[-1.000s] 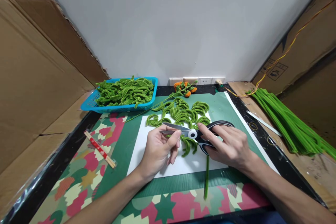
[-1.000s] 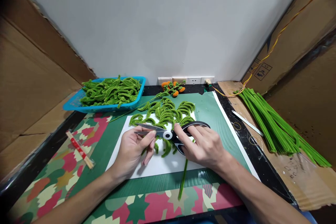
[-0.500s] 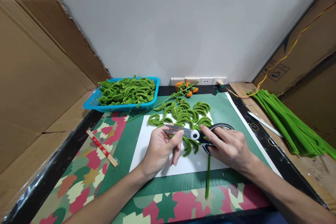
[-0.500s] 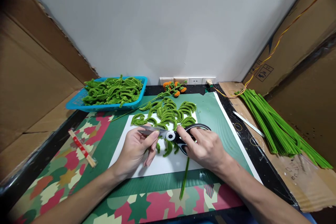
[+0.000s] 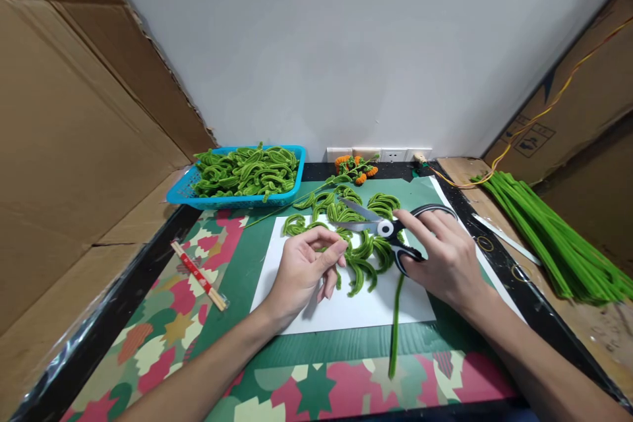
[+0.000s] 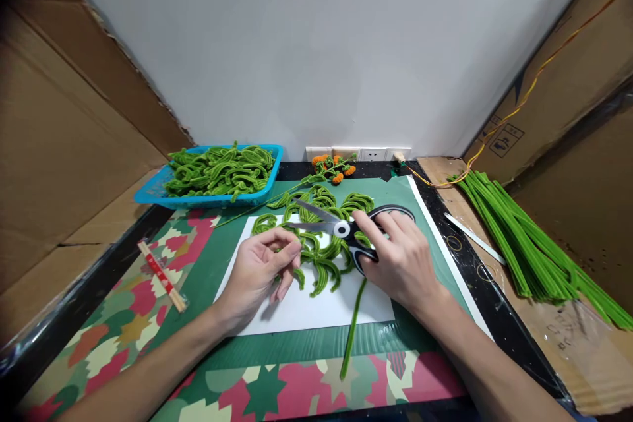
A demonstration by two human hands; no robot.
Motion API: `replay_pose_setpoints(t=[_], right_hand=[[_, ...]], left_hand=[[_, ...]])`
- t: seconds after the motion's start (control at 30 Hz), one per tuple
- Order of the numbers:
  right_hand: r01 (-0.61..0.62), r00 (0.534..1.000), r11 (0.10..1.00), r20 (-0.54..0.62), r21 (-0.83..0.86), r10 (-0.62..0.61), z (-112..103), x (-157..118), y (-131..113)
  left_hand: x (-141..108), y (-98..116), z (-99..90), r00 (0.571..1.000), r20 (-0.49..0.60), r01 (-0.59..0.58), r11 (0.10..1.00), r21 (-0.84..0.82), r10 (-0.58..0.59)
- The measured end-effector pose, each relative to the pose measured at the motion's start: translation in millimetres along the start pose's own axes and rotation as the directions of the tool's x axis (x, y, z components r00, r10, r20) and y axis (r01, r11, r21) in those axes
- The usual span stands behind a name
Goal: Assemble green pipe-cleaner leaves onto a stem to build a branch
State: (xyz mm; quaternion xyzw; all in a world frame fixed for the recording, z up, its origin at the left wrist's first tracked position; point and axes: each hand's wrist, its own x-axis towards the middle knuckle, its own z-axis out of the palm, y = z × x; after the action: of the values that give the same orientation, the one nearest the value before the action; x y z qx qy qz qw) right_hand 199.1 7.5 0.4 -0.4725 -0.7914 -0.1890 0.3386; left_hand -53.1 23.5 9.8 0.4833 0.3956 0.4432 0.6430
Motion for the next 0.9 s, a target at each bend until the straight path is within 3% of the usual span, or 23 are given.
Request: replay_pose_setpoints(t=[0.1,0.23,0.33,0.47,0.57,0.9], right_hand=[[-0.183,0.978,0.983,0.101,0.004,0.182,1,0,16],[-0.407,0.850,0.902,0.304,-0.142,0.431,1,0,39],[-0.476,0.753,0.844,0.381,-0.247,0.536,0,-2,55],[-0.505,0.682,0.814,0.445,-0.286,0.580,0,-7,73],[-0.500,0.660,0.805,0.461,-0.320,0.593,1,-11,83],[-0.460,0.670,0.818,0.469,-0.346,0.575,2,-15,88]], left_hand=[[-1,0,1.0,1.000,0.005,-0.003,0.999,0.032,0.003],[-6,-1,2.7,0.997,0.067,0.019,0.998,0.063,-0.023],[-9,-3,2.4,0.994,0.106,0.013,0.994,0.106,-0.024],[-13,-3,1.4,0.989,0.145,-0.051,0.975,0.214,0.020],[-15,-2,1.7,0.982,0.186,-0.090,0.964,0.252,0.043],[-16,0,1.1,0.964,0.265,-0.081,0.973,0.215,0.022]])
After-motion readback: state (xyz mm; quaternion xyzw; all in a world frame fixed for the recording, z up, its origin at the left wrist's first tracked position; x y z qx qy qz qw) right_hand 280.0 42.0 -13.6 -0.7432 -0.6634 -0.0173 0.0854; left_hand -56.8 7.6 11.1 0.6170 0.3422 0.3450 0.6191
